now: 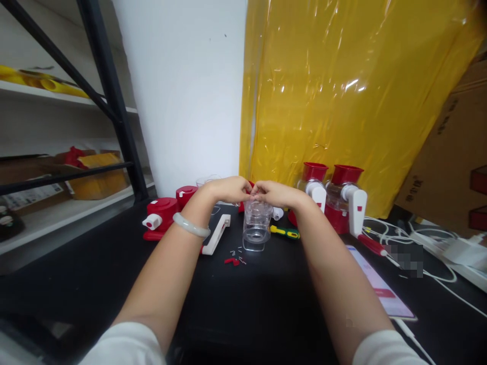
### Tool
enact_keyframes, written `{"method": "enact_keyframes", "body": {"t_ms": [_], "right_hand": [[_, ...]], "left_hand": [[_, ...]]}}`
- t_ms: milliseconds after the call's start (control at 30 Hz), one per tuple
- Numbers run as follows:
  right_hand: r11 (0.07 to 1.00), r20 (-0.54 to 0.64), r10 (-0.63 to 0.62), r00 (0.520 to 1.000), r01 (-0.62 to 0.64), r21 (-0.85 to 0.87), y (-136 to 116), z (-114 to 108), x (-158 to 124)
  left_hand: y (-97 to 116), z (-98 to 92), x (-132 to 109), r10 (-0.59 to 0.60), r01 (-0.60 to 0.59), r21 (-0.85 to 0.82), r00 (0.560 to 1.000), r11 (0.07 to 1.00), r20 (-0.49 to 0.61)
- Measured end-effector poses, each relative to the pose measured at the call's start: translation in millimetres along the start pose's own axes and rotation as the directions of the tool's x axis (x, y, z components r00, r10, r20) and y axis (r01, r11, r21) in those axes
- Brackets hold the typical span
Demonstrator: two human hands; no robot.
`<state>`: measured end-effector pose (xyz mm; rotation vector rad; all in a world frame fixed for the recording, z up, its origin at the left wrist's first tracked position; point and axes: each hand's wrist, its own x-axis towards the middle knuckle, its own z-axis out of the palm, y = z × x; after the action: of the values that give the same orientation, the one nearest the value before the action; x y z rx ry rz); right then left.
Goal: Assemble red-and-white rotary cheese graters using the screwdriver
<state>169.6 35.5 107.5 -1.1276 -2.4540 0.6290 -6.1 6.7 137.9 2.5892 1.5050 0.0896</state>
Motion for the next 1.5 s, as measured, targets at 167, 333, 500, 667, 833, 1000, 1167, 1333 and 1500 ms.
{"method": "enact_keyframes", "body": {"t_ms": [167, 333, 500, 667, 833, 1000, 1167, 1333, 1500], "right_hand": [[0.997, -0.02, -0.004, 1.0, 0.003, -0.077, -2.3, 0.1, -1.6], [0.985, -0.026, 0.012, 1.0, -0.016, -0.169, -5.2, -0.2, -2.3], [0.975, -0.033, 0.008, 0.999, -0.015, -0.221, -3.5, 1.4, 0.5], [0.969, -0.046, 0.022, 0.999, -0.032, -0.243, -4.2, 1.9, 0.8], [0.961, -0.036, 0.001, 0.999, -0.011, -0.276, -4.3, 1.1, 0.3], [0.959, -0.028, 0.022, 0.999, -0.029, -0.282, -4.2, 0.7, -0.1], [0.956, -0.031, 0.018, 0.999, -0.026, -0.292, -4.7, 0.7, 0.0], [0.96, -0.004, -0.014, 1.0, 0.013, -0.281, -3.7, 0.3, 2.0], [0.965, 0.01, -0.003, 1.0, 0.006, -0.263, -1.8, 0.1, 4.2]], "left_hand": [[-1.2, 1.1, 2.2, -0.001, 0.001, 0.012, 1.0, 1.0, 0.022], [1.5, 2.0, 2.4, -0.002, 0.001, 0.015, 0.999, 1.0, 0.044], [2.1, 3.1, 3.5, 0.01, -0.011, 0.039, 0.999, 0.999, 0.032], [-2.5, 6.2, 9.2, 0.01, -0.011, 0.055, 1.0, 0.998, 0.02], [-4.4, 8.3, 11.8, 0.01, -0.011, 0.042, 1.0, 0.999, 0.024], [-3.1, 9.2, 12.0, 0.013, -0.014, 0.025, 1.0, 1.0, 0.021], [-8.1, 10.5, 14.1, 0.012, -0.012, -0.025, 0.999, 1.0, 0.034], [-10.4, 11.5, 14.1, 0.002, 0.004, -0.115, 0.999, 0.993, 0.052], [-9.4, 12.3, 13.5, -0.009, 0.017, -0.13, 0.998, 0.991, 0.064]]}}
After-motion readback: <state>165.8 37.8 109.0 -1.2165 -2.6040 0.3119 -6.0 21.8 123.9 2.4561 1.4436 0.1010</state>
